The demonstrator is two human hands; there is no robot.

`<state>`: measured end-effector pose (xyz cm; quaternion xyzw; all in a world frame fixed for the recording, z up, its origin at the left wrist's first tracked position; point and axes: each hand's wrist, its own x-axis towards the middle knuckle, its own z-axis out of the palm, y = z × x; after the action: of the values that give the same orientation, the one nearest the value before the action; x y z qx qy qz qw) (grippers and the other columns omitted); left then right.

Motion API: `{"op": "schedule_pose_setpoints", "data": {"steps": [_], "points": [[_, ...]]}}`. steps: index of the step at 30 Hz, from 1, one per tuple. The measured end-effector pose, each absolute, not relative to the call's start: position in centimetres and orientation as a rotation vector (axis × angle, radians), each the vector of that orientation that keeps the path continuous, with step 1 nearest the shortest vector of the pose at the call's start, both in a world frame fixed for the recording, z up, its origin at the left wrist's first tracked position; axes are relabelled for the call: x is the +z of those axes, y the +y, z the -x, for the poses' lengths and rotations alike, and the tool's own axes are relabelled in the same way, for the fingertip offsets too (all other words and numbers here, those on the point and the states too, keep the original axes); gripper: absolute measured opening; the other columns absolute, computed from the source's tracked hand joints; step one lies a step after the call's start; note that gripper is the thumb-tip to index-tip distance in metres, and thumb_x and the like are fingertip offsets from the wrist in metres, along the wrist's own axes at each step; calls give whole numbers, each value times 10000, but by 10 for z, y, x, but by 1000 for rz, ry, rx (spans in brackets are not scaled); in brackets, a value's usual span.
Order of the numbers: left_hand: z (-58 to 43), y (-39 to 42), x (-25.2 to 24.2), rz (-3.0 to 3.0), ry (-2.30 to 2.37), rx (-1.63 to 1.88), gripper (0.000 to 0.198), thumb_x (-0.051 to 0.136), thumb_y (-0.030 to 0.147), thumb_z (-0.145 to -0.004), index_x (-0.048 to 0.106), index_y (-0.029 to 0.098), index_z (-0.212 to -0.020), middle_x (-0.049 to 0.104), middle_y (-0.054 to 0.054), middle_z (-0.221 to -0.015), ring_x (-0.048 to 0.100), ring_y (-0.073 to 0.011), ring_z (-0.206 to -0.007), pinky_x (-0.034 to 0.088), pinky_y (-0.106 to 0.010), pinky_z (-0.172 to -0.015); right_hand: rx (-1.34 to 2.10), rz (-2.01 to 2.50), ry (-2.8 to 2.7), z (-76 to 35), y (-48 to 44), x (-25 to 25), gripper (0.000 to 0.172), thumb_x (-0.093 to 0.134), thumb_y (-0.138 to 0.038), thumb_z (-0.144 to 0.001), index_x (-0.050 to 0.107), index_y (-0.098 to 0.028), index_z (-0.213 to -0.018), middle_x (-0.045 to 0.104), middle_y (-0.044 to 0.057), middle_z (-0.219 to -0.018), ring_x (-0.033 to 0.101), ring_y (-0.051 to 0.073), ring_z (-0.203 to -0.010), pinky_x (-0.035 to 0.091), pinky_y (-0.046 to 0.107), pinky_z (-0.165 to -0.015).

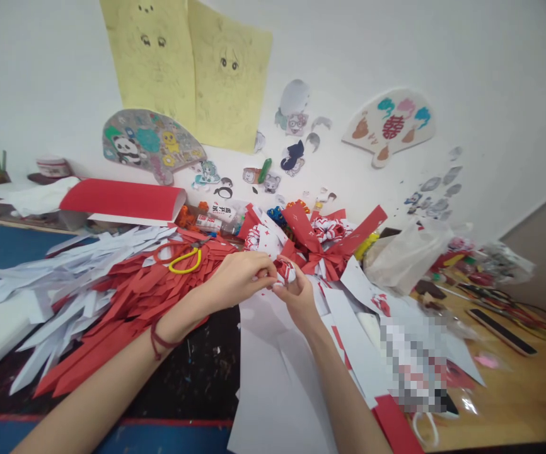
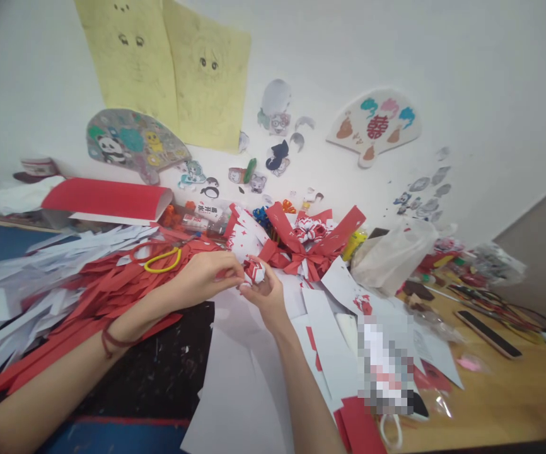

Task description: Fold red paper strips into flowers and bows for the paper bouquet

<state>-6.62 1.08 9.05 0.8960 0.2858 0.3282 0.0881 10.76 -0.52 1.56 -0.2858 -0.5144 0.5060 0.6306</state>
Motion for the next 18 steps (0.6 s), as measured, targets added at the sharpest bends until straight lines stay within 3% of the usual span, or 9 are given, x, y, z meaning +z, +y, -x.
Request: {"op": "schedule_pose_setpoints", "data": {"steps": [7,13,18], "points": [[70,11,97,-2806,885,1044,89,570,242,-894,641,192,-914,676,-4,-874,613,-125,-785,387,-221,-673,1199,604,-1203,-111,-4,15,687,823,-231,-646,556,-228,-1279,665,58,-1093,631,183,-869,560,310,-747],[65,9,88,-3146,822,1135,175,514,263,-927,623,176,-822,647,0,-769,587,-126,-719,343,-270,-646,1209,622,-1186,-112,-6,17,693,819,-235,-658,544,-240,-1294,668,54,-1105,633,181,-865,547,309,-749],[64,5,89,-3504,775,1099,239,436,173,-945,565,162,-743,572,-6,-684,487,-125,-616,302,-308,-619,1193,634,-1175,-111,-6,16,701,817,-232,-653,543,-225,-1298,678,58,-1075,633,184,-854,542,305,-739]]}}
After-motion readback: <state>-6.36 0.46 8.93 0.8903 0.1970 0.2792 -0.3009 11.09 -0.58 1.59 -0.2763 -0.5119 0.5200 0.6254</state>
